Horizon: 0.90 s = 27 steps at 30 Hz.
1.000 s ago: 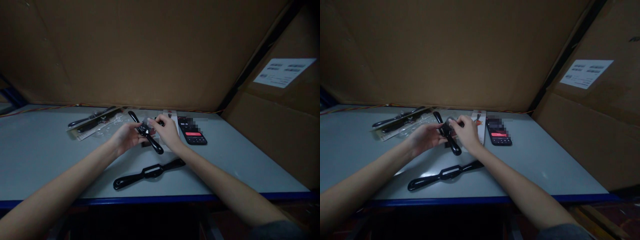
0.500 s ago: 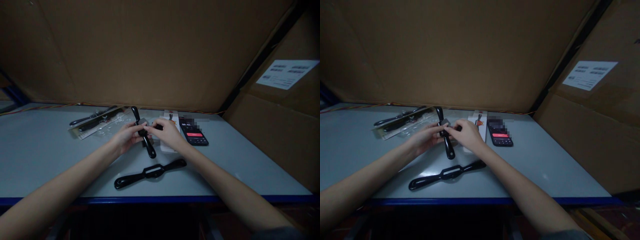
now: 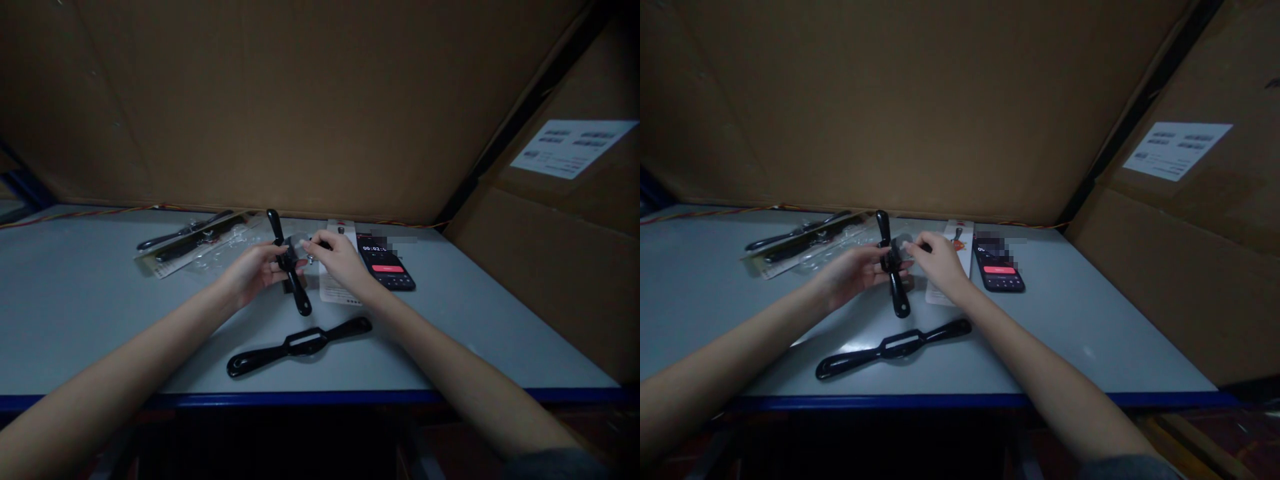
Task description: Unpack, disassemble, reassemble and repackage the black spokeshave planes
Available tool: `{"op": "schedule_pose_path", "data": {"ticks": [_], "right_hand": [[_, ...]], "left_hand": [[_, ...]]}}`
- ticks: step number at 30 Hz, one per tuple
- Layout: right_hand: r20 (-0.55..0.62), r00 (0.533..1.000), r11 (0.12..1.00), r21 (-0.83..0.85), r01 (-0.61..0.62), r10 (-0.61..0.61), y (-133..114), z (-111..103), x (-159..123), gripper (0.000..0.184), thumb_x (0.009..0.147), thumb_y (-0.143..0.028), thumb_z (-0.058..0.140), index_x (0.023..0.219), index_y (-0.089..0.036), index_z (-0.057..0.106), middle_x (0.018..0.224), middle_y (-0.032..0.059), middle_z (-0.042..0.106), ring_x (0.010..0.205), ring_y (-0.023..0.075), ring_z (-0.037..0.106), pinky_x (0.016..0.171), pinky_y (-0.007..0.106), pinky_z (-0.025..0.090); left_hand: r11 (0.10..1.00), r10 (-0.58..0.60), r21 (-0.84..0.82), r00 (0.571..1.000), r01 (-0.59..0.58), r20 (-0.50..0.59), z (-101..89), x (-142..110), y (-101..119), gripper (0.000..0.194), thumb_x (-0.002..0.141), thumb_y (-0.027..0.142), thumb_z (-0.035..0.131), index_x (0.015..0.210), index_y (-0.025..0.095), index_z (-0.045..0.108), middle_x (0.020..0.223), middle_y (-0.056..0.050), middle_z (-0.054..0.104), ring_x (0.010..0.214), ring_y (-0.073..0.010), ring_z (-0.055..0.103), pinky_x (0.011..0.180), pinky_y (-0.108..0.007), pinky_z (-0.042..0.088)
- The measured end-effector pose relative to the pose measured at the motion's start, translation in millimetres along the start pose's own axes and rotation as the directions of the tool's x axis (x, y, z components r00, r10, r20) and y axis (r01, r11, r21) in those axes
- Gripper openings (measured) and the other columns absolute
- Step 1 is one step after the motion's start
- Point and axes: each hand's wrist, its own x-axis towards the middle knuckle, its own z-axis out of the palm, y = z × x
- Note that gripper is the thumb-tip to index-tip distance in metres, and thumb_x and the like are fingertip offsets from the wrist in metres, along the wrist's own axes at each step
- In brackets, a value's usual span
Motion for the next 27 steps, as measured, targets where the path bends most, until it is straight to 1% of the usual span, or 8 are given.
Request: {"op": "schedule_pose_path", "data": {"ticks": [4, 8, 14, 18, 20, 23, 25, 27], "right_hand": [[0.05, 0.996, 0.991, 0.112, -0.078, 0.073, 3.2, 6.1, -1.9, 0.028, 0.079, -0.038, 0.055, 0.059, -0.019, 0.05, 0.06, -0.0023, 0.05, 0.062, 0.0127, 0.046, 0.059, 0.025, 0.033], [0.112, 0.99, 0.994, 0.068, -0.088, 0.08, 5.5, 8.3, -3.7, 0.03, 0.077, -0.039, 0.057, 0.056, -0.019, 0.047, 0.056, -0.0039, 0.046, 0.059, 0.0119, 0.044, 0.059, 0.025, 0.033], [0.21, 0.976, 0.998, -0.005, -0.058, 0.058, 7.5, 3.4, -3.0, 0.032, 0.074, -0.044, 0.061, 0.056, -0.018, 0.051, 0.056, -0.0038, 0.048, 0.058, 0.0115, 0.045, 0.057, 0.025, 0.032], [0.208, 0.977, 0.997, -0.063, -0.042, 0.055, 4.5, -1.4, -1.0, 0.028, 0.076, -0.041, 0.061, 0.059, -0.019, 0.057, 0.059, -0.0019, 0.055, 0.061, 0.0132, 0.05, 0.06, 0.026, 0.036], [0.186, 0.982, 1.0, -0.026, -0.017, 0.022, 4.2, -5.0, 1.4, 0.023, 0.08, -0.035, 0.056, 0.064, -0.019, 0.061, 0.067, 0.0008, 0.061, 0.068, 0.0146, 0.055, 0.065, 0.028, 0.039], [0.121, 0.993, 0.996, 0.085, 0.004, -0.014, 6.7, -9.6, 5.0, 0.008, 0.077, -0.022, 0.057, 0.078, -0.018, 0.065, 0.082, 0.0035, 0.066, 0.078, 0.0157, 0.059, 0.072, 0.03, 0.044], [0.105, 0.994, 0.985, 0.172, -0.015, -0.003, 8.7, -10.9, 5.8, 0.013, 0.074, -0.018, 0.06, 0.086, -0.018, 0.065, 0.084, 0.0031, 0.066, 0.076, 0.0155, 0.06, 0.071, 0.031, 0.046], [0.107, 0.994, 0.965, 0.255, -0.056, 0.029, 9.1, -10.6, 5.3, 0.024, 0.072, -0.018, 0.062, 0.096, -0.02, 0.063, 0.076, 0.0004, 0.064, 0.068, 0.0147, 0.06, 0.066, 0.031, 0.049]], "left_hand": [[0.998, -0.033, -0.049, 0.999, 0.033, -0.002, -0.5, 0.0, 2.9, 0.015, 0.083, 0.008, 0.045, 0.087, 0.007, 0.06, 0.078, -0.013, 0.069, 0.071, -0.0186, 0.069, 0.072, -0.031, 0.057], [0.997, -0.046, -0.065, 0.999, 0.046, 0.005, -2.5, 0.6, 1.4, 0.014, 0.083, 0.009, 0.046, 0.088, 0.007, 0.059, 0.076, -0.012, 0.068, 0.066, -0.0171, 0.068, 0.066, -0.028, 0.057], [1.0, 0.012, 0.002, 0.999, -0.012, 0.035, -4.2, 2.2, -3.8, 0.027, 0.082, 0.007, 0.05, 0.107, 0.01, 0.058, 0.083, -0.009, 0.067, 0.068, -0.0177, 0.067, 0.071, -0.039, 0.059], [0.998, 0.038, 0.056, 0.999, -0.038, 0.009, -5.8, 3.9, -5.8, 0.023, 0.08, 0.001, 0.053, 0.1, 0.009, 0.059, 0.088, -0.01, 0.067, 0.073, -0.0196, 0.068, 0.071, -0.041, 0.059], [0.998, 0.033, 0.051, 0.999, -0.032, -0.003, -7.3, 5.2, -6.3, 0.019, 0.08, 0.0, 0.051, 0.096, 0.008, 0.059, 0.089, -0.013, 0.067, 0.078, -0.0221, 0.069, 0.071, -0.041, 0.06], [0.999, 0.022, 0.036, 0.999, -0.021, -0.027, -9.9, 7.7, -7.5, 0.018, 0.08, -0.002, 0.051, 0.094, 0.007, 0.058, 0.09, -0.016, 0.068, 0.084, -0.0259, 0.069, 0.072, -0.042, 0.059], [0.999, 0.016, 0.028, 0.999, -0.015, -0.045, -11.4, 9.4, -8.8, 0.017, 0.079, -0.003, 0.052, 0.092, 0.007, 0.057, 0.088, -0.016, 0.068, 0.084, -0.027, 0.069, 0.072, -0.042, 0.06], [1.0, 0.012, 0.018, 0.998, -0.011, -0.054, -12.2, 10.7, -10.3, 0.014, 0.079, -0.003, 0.052, 0.087, 0.008, 0.056, 0.084, -0.015, 0.068, 0.082, -0.0272, 0.07, 0.071, -0.042, 0.06]]}}
